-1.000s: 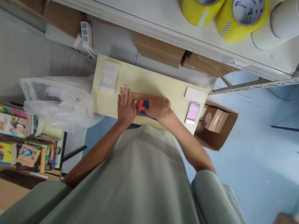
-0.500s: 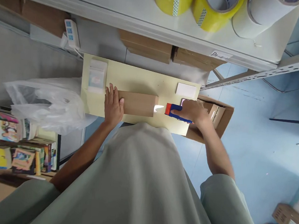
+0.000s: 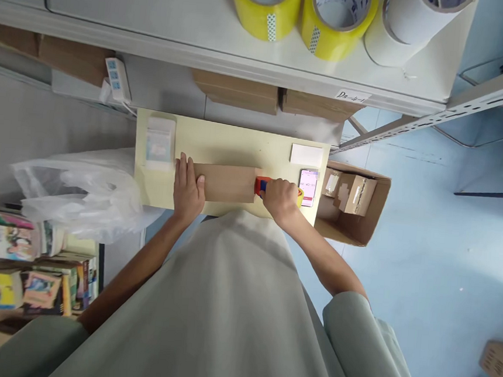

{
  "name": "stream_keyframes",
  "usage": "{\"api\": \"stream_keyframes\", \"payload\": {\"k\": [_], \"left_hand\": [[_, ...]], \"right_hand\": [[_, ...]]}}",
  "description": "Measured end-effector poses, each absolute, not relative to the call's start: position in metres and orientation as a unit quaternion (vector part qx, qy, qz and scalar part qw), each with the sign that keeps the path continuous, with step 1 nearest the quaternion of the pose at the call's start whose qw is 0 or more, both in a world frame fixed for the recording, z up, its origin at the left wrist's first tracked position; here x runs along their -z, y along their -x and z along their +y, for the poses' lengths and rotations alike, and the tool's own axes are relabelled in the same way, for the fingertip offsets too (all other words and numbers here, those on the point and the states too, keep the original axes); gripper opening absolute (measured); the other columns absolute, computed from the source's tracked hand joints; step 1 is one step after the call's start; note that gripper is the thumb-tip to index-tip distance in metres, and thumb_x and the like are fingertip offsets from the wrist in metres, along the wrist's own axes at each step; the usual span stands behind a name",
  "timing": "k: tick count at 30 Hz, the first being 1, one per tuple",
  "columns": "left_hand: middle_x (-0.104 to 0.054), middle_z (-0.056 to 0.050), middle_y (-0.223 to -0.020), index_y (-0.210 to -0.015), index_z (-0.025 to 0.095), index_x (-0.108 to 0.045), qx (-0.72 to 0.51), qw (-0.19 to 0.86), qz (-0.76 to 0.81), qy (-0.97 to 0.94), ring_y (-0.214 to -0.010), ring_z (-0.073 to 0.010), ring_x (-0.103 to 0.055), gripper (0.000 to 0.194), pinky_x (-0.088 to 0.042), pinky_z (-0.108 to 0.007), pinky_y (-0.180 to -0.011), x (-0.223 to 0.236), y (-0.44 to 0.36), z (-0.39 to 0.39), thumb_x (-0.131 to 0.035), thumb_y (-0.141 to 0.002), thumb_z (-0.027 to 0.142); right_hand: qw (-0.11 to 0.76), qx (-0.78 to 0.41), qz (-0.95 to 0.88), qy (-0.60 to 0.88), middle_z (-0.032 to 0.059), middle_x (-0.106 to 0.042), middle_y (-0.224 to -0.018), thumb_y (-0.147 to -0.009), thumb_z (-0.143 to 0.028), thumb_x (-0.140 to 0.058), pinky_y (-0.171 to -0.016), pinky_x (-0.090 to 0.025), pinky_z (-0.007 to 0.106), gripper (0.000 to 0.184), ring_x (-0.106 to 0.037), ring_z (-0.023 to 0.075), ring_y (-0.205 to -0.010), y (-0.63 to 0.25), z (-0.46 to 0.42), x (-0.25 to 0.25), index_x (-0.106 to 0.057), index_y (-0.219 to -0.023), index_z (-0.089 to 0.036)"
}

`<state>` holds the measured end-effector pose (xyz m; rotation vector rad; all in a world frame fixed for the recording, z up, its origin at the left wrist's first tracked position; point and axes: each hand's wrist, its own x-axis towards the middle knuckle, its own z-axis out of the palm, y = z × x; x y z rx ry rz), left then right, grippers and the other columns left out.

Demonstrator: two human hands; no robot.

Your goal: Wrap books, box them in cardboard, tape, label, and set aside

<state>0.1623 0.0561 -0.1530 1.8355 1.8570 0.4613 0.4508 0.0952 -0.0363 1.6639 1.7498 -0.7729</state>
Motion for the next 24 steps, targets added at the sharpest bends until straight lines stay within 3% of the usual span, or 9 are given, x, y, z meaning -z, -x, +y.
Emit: {"api": "stream_keyframes", "payload": {"k": [8,16,24], "left_hand": [[-0.022,-0.025,-0.189,-0.177,0.006,-0.034,-0.195,0.253,0.661,-0.679,-0.180,-0.0355,-0.009,0.086,-0.017,-0.060,-0.146,0.156,-0.162,0.055,-0.021,-0.117,0.067],[-0.032,-0.026,-0.185,-0.173,0.005,-0.041,-0.207,0.265,0.635,-0.695,-0.179,-0.0364,-0.013,0.079,-0.022,-0.060,-0.145,0.148,-0.153,0.068,-0.025,-0.118,0.061],[-0.036,-0.031,-0.182,-0.169,-0.001,-0.043,-0.209,0.283,0.608,-0.711,-0.178,-0.0402,-0.018,0.071,-0.028,-0.062,-0.143,0.144,-0.147,0.073,-0.030,-0.119,0.049]], "right_hand": [[0.306,0.257,0.641,-0.656,0.0259,-0.082,-0.106,-0.116,-0.031,-0.052,-0.070,-0.048,0.035,0.038,-0.080,0.0334,-0.093,-0.423,0.080,0.023,-0.082,-0.114,-0.007],[0.325,0.247,0.648,-0.643,0.0227,-0.084,-0.114,-0.115,-0.046,-0.058,-0.080,-0.053,0.034,0.042,-0.082,0.0334,-0.109,-0.425,0.082,0.019,-0.083,-0.118,-0.012],[0.356,0.240,0.622,-0.655,0.0236,-0.083,-0.113,-0.115,-0.044,-0.057,-0.081,-0.052,0.036,0.043,-0.080,0.0333,-0.107,-0.409,0.074,0.020,-0.083,-0.117,-0.009]]}}
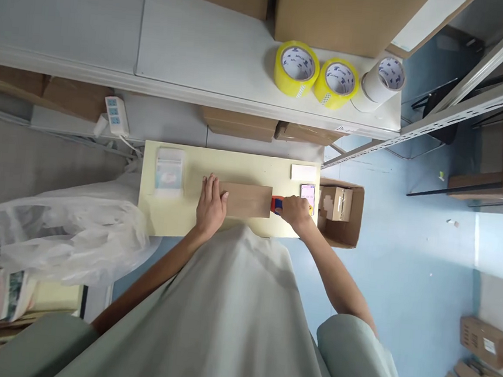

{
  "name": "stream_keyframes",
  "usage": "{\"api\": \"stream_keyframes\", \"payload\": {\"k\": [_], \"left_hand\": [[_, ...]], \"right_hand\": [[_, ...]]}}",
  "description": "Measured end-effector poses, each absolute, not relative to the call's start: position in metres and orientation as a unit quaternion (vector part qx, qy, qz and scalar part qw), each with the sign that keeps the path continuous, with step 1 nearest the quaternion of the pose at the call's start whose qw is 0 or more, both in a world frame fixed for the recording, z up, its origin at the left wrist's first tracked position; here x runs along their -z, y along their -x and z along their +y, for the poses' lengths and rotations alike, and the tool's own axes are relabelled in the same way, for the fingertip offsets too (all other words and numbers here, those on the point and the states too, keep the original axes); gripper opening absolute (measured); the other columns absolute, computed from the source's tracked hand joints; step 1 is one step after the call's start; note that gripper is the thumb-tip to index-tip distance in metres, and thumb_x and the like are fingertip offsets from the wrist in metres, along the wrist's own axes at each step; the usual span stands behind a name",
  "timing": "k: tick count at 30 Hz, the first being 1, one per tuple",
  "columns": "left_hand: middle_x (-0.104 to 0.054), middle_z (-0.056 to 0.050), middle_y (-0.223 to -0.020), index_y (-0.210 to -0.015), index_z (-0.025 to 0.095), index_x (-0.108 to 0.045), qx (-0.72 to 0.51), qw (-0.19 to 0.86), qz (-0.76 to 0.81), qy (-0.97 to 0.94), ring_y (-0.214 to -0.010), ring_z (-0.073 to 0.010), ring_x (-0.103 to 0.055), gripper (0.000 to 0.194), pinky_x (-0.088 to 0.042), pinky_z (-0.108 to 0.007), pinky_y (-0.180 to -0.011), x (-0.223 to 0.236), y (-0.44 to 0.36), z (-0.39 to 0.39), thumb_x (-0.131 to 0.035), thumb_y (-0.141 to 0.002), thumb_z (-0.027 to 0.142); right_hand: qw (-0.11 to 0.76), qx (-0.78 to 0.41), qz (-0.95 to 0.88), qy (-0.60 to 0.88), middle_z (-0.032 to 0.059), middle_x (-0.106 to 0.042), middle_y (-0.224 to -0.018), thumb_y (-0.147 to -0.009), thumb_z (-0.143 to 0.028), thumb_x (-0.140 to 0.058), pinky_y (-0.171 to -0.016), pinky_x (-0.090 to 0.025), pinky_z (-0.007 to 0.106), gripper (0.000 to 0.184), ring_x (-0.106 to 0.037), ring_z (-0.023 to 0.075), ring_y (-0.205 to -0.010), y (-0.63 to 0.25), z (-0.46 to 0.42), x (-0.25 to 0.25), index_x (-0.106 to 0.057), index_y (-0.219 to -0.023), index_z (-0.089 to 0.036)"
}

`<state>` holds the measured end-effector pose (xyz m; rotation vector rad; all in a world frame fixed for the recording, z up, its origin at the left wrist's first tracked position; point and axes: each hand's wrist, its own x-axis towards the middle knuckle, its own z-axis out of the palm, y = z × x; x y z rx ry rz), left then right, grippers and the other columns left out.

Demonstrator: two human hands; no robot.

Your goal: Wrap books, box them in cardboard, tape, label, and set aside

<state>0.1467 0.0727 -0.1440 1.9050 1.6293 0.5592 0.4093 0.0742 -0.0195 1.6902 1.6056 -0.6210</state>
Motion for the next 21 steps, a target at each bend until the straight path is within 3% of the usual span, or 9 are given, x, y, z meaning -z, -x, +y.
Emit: {"api": "stream_keyframes", "payload": {"k": [4,6,9,13,17,21], "left_hand": [[-0.040,-0.031,-0.179,-0.168,0.000,-0.044,-0.199,0.288,0.604,-0.716,-0.176,-0.0419,-0.023,0.067,-0.031,-0.061,-0.141,0.141,-0.147,0.075,-0.033,-0.119,0.044],[-0.042,-0.032,-0.178,-0.167,-0.002,-0.046,-0.200,0.289,0.600,-0.719,-0.175,-0.0432,-0.025,0.067,-0.032,-0.061,-0.141,0.141,-0.147,0.075,-0.035,-0.118,0.043],[-0.044,-0.032,-0.176,-0.166,0.000,-0.047,-0.210,0.296,0.591,-0.720,-0.174,-0.0429,-0.030,0.066,-0.033,-0.061,-0.141,0.143,-0.142,0.076,-0.037,-0.118,0.044],[-0.046,-0.030,-0.176,-0.168,0.006,-0.047,-0.221,0.324,0.567,-0.724,-0.173,-0.0421,-0.033,0.067,-0.035,-0.064,-0.139,0.145,-0.129,0.081,-0.039,-0.117,0.049],[-0.045,-0.027,-0.178,-0.171,0.010,-0.043,-0.269,0.313,0.540,-0.733,-0.174,-0.0394,-0.031,0.069,-0.034,-0.063,-0.140,0.122,-0.117,0.102,-0.038,-0.118,0.053],[-0.056,-0.022,-0.171,-0.169,0.017,-0.049,-0.364,0.250,0.485,-0.754,-0.166,-0.0328,-0.047,0.064,-0.039,-0.055,-0.139,0.062,-0.119,0.151,-0.035,-0.120,0.054]], "right_hand": [[0.342,0.234,0.583,-0.699,0.0252,-0.081,-0.108,-0.110,-0.013,-0.051,-0.078,-0.049,0.036,0.032,-0.078,0.0306,-0.102,-0.374,0.055,0.036,-0.082,-0.116,-0.007],[0.346,0.242,0.563,-0.710,0.0234,-0.080,-0.101,-0.108,-0.008,-0.050,-0.073,-0.047,0.035,0.032,-0.078,0.0287,-0.094,-0.358,0.045,0.043,-0.082,-0.113,-0.007],[0.356,0.236,0.536,-0.728,0.0232,-0.080,-0.097,-0.113,-0.022,-0.054,-0.069,-0.047,0.033,0.031,-0.078,0.0295,-0.088,-0.353,0.035,0.040,-0.081,-0.114,-0.006],[0.332,0.172,0.485,-0.790,0.0255,-0.082,-0.103,-0.118,-0.044,-0.053,-0.071,-0.051,0.033,0.046,-0.083,0.0340,-0.099,-0.372,0.038,0.004,-0.078,-0.124,-0.006],[0.232,0.124,0.500,-0.825,0.0250,-0.083,-0.107,-0.118,-0.055,-0.048,-0.075,-0.053,0.034,0.054,-0.084,0.0369,-0.104,-0.372,0.068,-0.051,-0.072,-0.130,-0.008],[0.112,0.103,0.560,-0.814,0.0240,-0.082,-0.113,-0.118,-0.064,-0.042,-0.081,-0.054,0.037,0.062,-0.082,0.0391,-0.105,-0.339,0.132,-0.097,-0.061,-0.141,-0.010]]}}
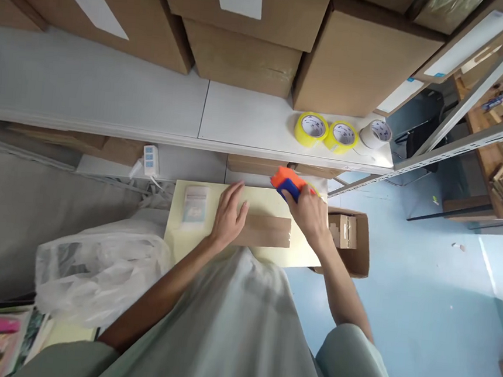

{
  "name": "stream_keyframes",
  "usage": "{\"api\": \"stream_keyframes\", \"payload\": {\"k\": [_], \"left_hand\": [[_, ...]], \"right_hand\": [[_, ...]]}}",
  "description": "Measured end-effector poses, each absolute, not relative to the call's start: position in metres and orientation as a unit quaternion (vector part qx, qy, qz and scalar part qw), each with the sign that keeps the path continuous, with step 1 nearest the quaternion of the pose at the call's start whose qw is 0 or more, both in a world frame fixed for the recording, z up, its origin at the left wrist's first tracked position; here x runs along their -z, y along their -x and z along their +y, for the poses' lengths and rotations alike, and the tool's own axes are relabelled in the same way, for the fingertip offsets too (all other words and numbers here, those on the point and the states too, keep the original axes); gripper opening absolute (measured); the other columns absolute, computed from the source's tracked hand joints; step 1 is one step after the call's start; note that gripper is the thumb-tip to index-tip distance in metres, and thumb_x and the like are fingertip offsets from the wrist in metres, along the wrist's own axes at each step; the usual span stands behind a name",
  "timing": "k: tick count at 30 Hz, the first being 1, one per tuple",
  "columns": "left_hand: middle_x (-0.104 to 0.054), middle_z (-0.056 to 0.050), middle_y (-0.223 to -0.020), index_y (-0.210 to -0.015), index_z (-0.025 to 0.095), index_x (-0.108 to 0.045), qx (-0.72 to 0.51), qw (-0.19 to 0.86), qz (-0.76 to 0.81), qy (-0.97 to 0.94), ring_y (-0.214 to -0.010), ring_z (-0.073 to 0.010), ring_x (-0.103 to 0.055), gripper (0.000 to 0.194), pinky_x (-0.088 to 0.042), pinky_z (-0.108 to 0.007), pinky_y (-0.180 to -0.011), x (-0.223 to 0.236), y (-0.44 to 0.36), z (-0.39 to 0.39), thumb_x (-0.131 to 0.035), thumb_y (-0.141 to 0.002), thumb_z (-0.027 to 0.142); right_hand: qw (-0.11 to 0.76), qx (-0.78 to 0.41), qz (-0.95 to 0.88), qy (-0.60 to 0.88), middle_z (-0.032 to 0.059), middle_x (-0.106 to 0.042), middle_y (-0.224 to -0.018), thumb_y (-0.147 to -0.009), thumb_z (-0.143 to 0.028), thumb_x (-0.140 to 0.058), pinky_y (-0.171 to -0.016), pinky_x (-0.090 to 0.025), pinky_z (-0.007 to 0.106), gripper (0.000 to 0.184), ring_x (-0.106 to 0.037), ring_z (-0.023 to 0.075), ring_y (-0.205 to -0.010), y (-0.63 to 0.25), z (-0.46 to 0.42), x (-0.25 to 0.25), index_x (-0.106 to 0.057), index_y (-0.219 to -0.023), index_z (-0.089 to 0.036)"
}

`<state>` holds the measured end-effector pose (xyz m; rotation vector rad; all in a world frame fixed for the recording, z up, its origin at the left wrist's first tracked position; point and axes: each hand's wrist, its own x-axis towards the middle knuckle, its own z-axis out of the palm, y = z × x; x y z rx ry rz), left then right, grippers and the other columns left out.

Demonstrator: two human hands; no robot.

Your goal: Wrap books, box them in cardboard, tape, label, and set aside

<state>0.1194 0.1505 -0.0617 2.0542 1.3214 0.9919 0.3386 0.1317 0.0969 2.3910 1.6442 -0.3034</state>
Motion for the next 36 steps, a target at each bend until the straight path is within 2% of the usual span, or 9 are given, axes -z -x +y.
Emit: {"api": "stream_keyframes", "payload": {"k": [4,8,12,16,20,24,28,33,36], "left_hand": [[-0.060,-0.020,-0.166,-0.164,0.019,-0.055,-0.433,0.194,0.430,-0.768,-0.159,-0.0300,-0.054,0.059,-0.041,-0.051,-0.137,-0.008,-0.127,0.214,-0.030,-0.121,0.050],[-0.059,-0.018,-0.166,-0.163,0.019,-0.056,-0.452,0.159,0.436,-0.761,-0.159,-0.0298,-0.052,0.058,-0.040,-0.051,-0.137,-0.050,-0.127,0.253,-0.028,-0.122,0.049],[-0.060,-0.017,-0.165,-0.161,0.019,-0.057,-0.445,0.159,0.459,-0.752,-0.158,-0.0301,-0.053,0.055,-0.040,-0.050,-0.137,-0.050,-0.119,0.252,-0.033,-0.121,0.047],[-0.065,-0.019,-0.159,-0.158,0.017,-0.060,-0.410,0.172,0.502,-0.742,-0.152,-0.0296,-0.059,0.054,-0.044,-0.048,-0.134,-0.005,-0.102,0.217,-0.039,-0.119,0.048],[-0.069,-0.023,-0.154,-0.151,0.013,-0.064,-0.302,0.246,0.601,-0.698,-0.149,-0.0346,-0.064,0.059,-0.050,-0.052,-0.130,0.069,-0.078,0.156,-0.042,-0.116,0.054],[-0.076,-0.026,-0.142,-0.139,0.013,-0.069,-0.148,0.361,0.667,-0.635,-0.138,-0.0376,-0.073,0.061,-0.057,-0.053,-0.120,0.120,-0.079,0.095,-0.034,-0.117,0.058],[-0.081,-0.026,-0.130,-0.140,0.011,-0.068,-0.063,0.371,0.681,-0.628,-0.126,-0.0418,-0.079,0.065,-0.062,-0.052,-0.109,0.123,-0.114,0.068,-0.035,-0.117,0.062],[-0.080,-0.035,-0.123,-0.149,-0.002,-0.060,0.011,0.295,0.732,-0.614,-0.116,-0.0496,-0.080,0.100,-0.063,-0.052,-0.097,0.113,-0.151,0.076,-0.064,-0.098,0.085],[-0.083,-0.032,-0.114,-0.145,0.003,-0.066,0.021,0.271,0.738,-0.618,-0.111,-0.0471,-0.082,0.092,-0.062,-0.049,-0.094,0.119,-0.147,0.081,-0.062,-0.100,0.083]], "right_hand": [[0.023,0.071,0.652,-0.755,0.0282,-0.078,-0.129,-0.120,-0.056,-0.034,-0.098,-0.055,0.042,0.063,-0.078,0.0410,-0.118,-0.302,0.213,-0.113,-0.049,-0.155,-0.006],[0.003,0.043,0.726,-0.686,0.0311,-0.077,-0.131,-0.120,-0.036,-0.030,-0.117,-0.046,0.052,0.060,-0.074,0.0416,-0.127,-0.283,0.279,-0.102,-0.039,-0.162,0.004],[-0.003,0.030,0.764,-0.645,0.0358,-0.070,-0.143,-0.117,-0.027,-0.035,-0.128,-0.035,0.054,0.058,-0.065,0.0400,-0.141,-0.283,0.309,-0.086,-0.041,-0.159,0.011],[-0.055,0.006,0.766,-0.640,0.0328,-0.058,-0.162,-0.117,-0.029,-0.036,-0.133,-0.031,0.057,0.057,-0.050,0.0396,-0.156,-0.298,0.286,-0.071,-0.044,-0.164,0.003],[-0.104,0.026,0.711,-0.694,0.0278,-0.051,-0.170,-0.121,-0.040,-0.026,-0.128,-0.041,0.055,0.061,-0.050,0.0375,-0.157,-0.330,0.200,-0.032,-0.043,-0.170,-0.009],[-0.070,0.175,0.582,-0.791,0.0346,-0.066,-0.155,-0.120,-0.049,-0.024,-0.116,-0.051,0.049,0.071,-0.065,0.0402,-0.146,-0.354,0.090,0.033,-0.044,-0.167,0.001],[-0.008,0.302,0.460,-0.835,0.0361,-0.069,-0.151,-0.118,-0.061,-0.032,-0.106,-0.056,0.041,0.085,-0.073,0.0398,-0.137,-0.346,0.027,0.080,-0.031,-0.172,0.004],[-0.004,0.309,0.421,-0.853,0.0282,-0.079,-0.137,-0.115,-0.071,-0.038,-0.093,-0.056,0.035,0.089,-0.079,0.0373,-0.123,-0.331,0.022,0.098,-0.029,-0.173,-0.004],[-0.034,0.314,0.433,-0.844,0.0209,-0.083,-0.124,-0.117,-0.067,-0.034,-0.088,-0.054,0.032,0.079,-0.081,0.0337,-0.111,-0.339,0.021,0.108,-0.037,-0.171,-0.009]]}}
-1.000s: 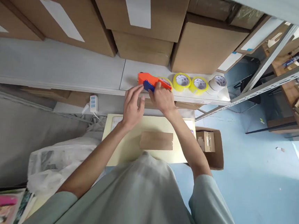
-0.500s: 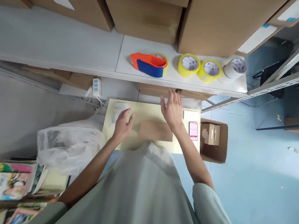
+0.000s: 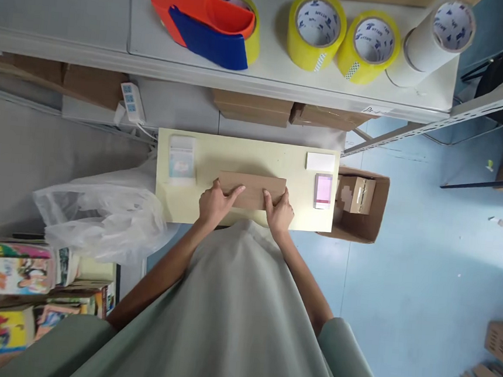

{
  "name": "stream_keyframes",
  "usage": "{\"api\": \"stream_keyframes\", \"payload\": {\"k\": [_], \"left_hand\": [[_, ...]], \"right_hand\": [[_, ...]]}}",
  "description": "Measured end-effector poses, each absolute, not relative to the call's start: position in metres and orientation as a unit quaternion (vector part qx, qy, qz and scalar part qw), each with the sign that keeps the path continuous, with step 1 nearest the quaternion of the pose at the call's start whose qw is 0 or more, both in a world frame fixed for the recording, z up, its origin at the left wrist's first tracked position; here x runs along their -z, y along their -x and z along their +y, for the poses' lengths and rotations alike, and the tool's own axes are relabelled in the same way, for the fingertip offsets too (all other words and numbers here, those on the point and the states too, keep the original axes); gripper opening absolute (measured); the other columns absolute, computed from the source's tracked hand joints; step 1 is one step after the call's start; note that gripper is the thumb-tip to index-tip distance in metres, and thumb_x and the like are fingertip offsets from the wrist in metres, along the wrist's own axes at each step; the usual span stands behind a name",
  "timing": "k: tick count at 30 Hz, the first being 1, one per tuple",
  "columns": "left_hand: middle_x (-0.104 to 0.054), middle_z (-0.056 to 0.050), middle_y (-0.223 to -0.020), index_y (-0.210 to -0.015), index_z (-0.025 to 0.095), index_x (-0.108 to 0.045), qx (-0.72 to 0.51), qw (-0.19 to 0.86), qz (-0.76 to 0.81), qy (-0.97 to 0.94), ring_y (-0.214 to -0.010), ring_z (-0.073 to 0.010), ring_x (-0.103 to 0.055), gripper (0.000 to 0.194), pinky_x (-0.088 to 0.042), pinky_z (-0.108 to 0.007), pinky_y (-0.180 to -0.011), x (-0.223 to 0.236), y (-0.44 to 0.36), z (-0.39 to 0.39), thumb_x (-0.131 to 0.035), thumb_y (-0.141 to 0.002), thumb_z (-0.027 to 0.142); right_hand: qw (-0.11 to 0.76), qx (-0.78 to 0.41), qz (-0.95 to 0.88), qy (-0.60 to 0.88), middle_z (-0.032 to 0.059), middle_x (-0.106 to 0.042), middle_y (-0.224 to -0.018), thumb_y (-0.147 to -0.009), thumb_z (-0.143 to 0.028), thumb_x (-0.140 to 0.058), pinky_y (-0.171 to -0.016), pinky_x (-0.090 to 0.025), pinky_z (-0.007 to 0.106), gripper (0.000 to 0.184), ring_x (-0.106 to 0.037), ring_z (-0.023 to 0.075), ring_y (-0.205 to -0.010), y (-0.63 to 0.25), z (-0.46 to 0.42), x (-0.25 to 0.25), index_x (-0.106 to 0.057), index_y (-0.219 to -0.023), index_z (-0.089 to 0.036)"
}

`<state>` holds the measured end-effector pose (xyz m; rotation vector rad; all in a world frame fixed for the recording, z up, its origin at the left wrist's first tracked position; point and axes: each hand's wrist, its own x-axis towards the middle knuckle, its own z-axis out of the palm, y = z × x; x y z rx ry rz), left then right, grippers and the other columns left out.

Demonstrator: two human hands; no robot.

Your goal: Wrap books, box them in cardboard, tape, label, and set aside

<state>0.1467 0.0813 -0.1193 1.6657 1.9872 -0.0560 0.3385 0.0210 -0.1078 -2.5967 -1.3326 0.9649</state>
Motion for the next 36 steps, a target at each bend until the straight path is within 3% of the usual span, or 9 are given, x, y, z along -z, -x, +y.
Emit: {"api": "stream_keyframes", "payload": {"k": [3,6,10,14,17,20,26,30,36], "left_hand": [[-0.085,-0.025,-0.107,-0.133,0.011,-0.076,0.010,0.270,0.721,-0.637,-0.108,-0.0424,-0.083,0.070,-0.060,-0.044,-0.092,0.131,-0.131,0.081,-0.048,-0.112,0.072],[-0.085,-0.021,-0.104,-0.122,0.017,-0.080,-0.018,0.293,0.700,-0.651,-0.104,-0.0383,-0.082,0.061,-0.057,-0.040,-0.089,0.140,-0.117,0.080,-0.038,-0.118,0.062],[-0.084,-0.015,-0.108,-0.126,0.022,-0.076,-0.110,0.352,0.671,-0.643,-0.105,-0.0335,-0.080,0.054,-0.056,-0.037,-0.087,0.144,-0.105,0.075,-0.036,-0.119,0.058],[-0.078,-0.014,-0.124,-0.134,0.022,-0.069,-0.215,0.420,0.616,-0.631,-0.112,-0.0279,-0.076,0.040,-0.061,-0.036,-0.095,0.150,-0.091,0.069,-0.046,-0.116,0.051],[-0.070,-0.014,-0.132,-0.137,0.021,-0.069,-0.239,0.443,0.596,-0.625,-0.107,-0.0235,-0.075,0.036,-0.063,-0.037,-0.099,0.167,-0.080,0.065,-0.061,-0.106,0.036],[-0.069,-0.012,-0.126,-0.142,0.021,-0.069,-0.219,0.463,0.615,-0.599,-0.101,-0.0215,-0.076,0.047,-0.065,-0.038,-0.097,0.192,-0.075,0.058,-0.064,-0.096,0.022],[-0.080,-0.013,-0.115,-0.128,0.022,-0.075,-0.155,0.501,0.659,-0.539,-0.110,-0.0307,-0.077,0.039,-0.061,-0.051,-0.113,0.228,-0.068,0.046,-0.064,-0.090,0.018],[-0.079,-0.016,-0.134,-0.135,0.022,-0.071,-0.175,0.499,0.666,-0.526,-0.125,-0.0332,-0.076,0.043,-0.056,-0.058,-0.120,0.234,-0.063,0.064,-0.060,-0.094,0.020],[-0.065,-0.021,-0.160,-0.158,0.021,-0.058,-0.256,0.510,0.656,-0.494,-0.127,-0.0304,-0.074,0.059,-0.056,-0.054,-0.118,0.230,-0.079,0.115,-0.060,-0.099,0.021]], "right_hand": [[0.111,-0.334,-0.431,0.830,0.0143,-0.085,-0.111,-0.119,-0.063,-0.020,-0.086,-0.055,0.034,0.074,-0.081,0.0324,-0.101,-0.350,0.012,0.124,-0.048,-0.168,-0.015],[0.211,-0.345,-0.407,0.819,0.0156,-0.084,-0.110,-0.115,-0.074,-0.016,-0.088,-0.058,0.041,0.085,-0.080,0.0362,-0.100,-0.358,0.004,0.141,-0.058,-0.163,-0.018],[0.316,-0.378,-0.376,0.785,0.0212,-0.079,-0.137,-0.108,-0.087,-0.033,-0.099,-0.061,0.050,0.089,-0.077,0.0391,-0.124,-0.365,-0.001,0.138,-0.054,-0.162,-0.020],[0.385,-0.367,-0.440,0.723,0.0188,-0.065,-0.161,-0.112,-0.073,-0.051,-0.118,-0.057,0.055,0.062,-0.063,0.0339,-0.149,-0.379,-0.003,0.120,-0.058,-0.153,-0.027],[0.375,-0.346,-0.495,0.703,0.0197,-0.059,-0.163,-0.109,-0.062,-0.061,-0.120,-0.057,0.060,0.052,-0.063,0.0353,-0.147,-0.394,-0.004,0.126,-0.064,-0.147,-0.026],[0.331,-0.409,-0.495,0.692,0.0209,-0.065,-0.151,-0.106,-0.053,-0.059,-0.106,-0.065,0.058,0.050,-0.074,0.0326,-0.123,-0.402,-0.009,0.155,-0.070,-0.144,-0.022],[0.267,-0.508,-0.430,0.698,0.0149,-0.078,-0.138,-0.097,-0.048,-0.057,-0.102,-0.068,0.051,0.041,-0.080,0.0292,-0.111,-0.401,-0.020,0.209,-0.080,-0.122,-0.025],[0.274,-0.487,-0.413,0.719,0.0159,-0.079,-0.140,-0.096,-0.051,-0.057,-0.107,-0.065,0.054,0.045,-0.079,0.0321,-0.120,-0.414,-0.004,0.213,-0.077,-0.125,-0.024],[0.342,-0.477,-0.375,0.718,0.0159,-0.079,-0.144,-0.093,-0.055,-0.065,-0.119,-0.059,0.055,0.053,-0.072,0.0331,-0.138,-0.414,0.047,0.203,-0.073,-0.135,-0.023]]}}
